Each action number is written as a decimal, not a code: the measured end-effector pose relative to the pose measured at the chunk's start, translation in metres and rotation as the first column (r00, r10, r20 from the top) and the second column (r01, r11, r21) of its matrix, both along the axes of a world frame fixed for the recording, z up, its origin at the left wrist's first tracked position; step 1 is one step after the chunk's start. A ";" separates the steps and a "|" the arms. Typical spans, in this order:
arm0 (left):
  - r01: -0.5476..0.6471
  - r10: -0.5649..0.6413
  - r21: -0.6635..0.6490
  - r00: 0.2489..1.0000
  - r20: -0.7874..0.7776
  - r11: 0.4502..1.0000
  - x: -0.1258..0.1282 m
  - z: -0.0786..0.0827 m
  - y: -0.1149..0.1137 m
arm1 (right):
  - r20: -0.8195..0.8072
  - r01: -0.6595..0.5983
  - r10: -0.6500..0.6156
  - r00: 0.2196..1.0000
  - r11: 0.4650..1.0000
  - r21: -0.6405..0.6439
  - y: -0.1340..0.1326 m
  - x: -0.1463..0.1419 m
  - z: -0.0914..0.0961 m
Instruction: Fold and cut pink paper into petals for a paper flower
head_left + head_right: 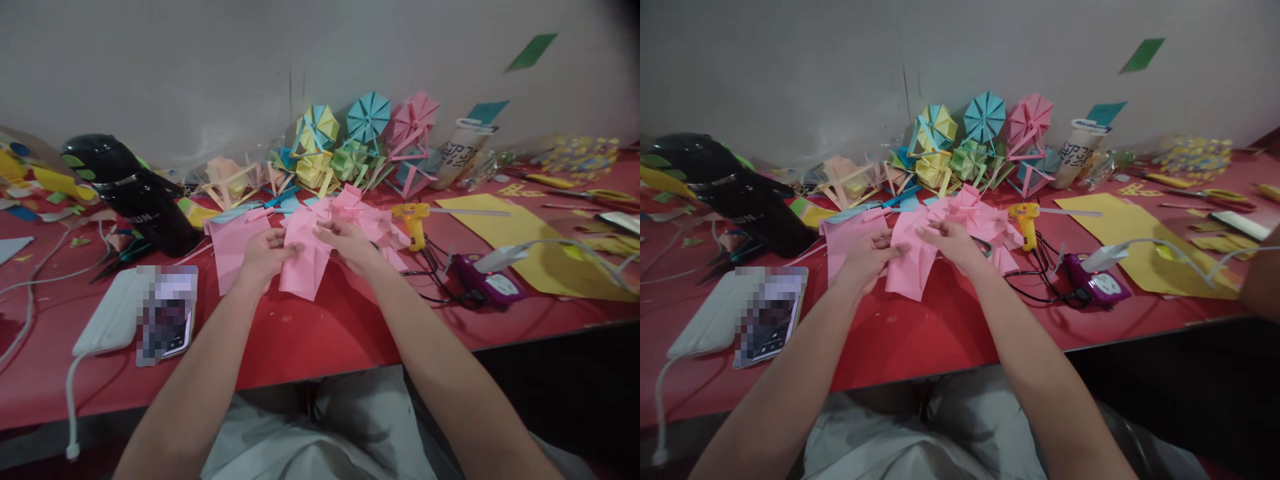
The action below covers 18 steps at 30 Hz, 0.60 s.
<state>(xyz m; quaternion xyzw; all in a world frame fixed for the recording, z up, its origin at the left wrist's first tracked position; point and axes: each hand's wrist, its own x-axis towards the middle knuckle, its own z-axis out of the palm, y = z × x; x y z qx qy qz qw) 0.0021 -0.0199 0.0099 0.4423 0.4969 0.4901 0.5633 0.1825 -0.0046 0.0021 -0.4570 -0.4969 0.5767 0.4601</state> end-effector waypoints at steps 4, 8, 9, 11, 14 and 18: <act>-0.019 0.020 -0.009 0.999 0.048 1.000 0.000 0.001 0.001 | -0.083 0.031 -0.032 0.996 0.999 -0.009 0.002 -0.001 -0.003; -0.001 0.003 -0.053 0.999 0.054 0.999 0.001 0.003 0.001 | -0.174 0.032 -0.028 0.984 0.999 0.019 0.007 0.003 -0.006; 0.014 -0.011 -0.060 0.999 0.051 0.998 0.002 0.003 0.001 | -0.173 0.025 -0.019 0.985 0.999 0.033 0.007 0.004 -0.007; 0.027 -0.022 -0.070 0.997 0.079 0.997 0.002 0.001 0.001 | -0.153 0.003 0.006 0.988 0.998 0.060 0.007 0.004 -0.008; 0.017 0.001 -0.084 0.978 0.208 0.996 0.001 -0.001 0.001 | -0.145 -0.008 0.014 0.989 0.999 0.044 0.006 0.003 -0.007; -0.026 0.069 -0.133 0.940 0.334 0.991 -0.003 0.005 -0.001 | -0.166 0.045 -0.042 0.985 0.999 0.015 0.005 0.002 -0.006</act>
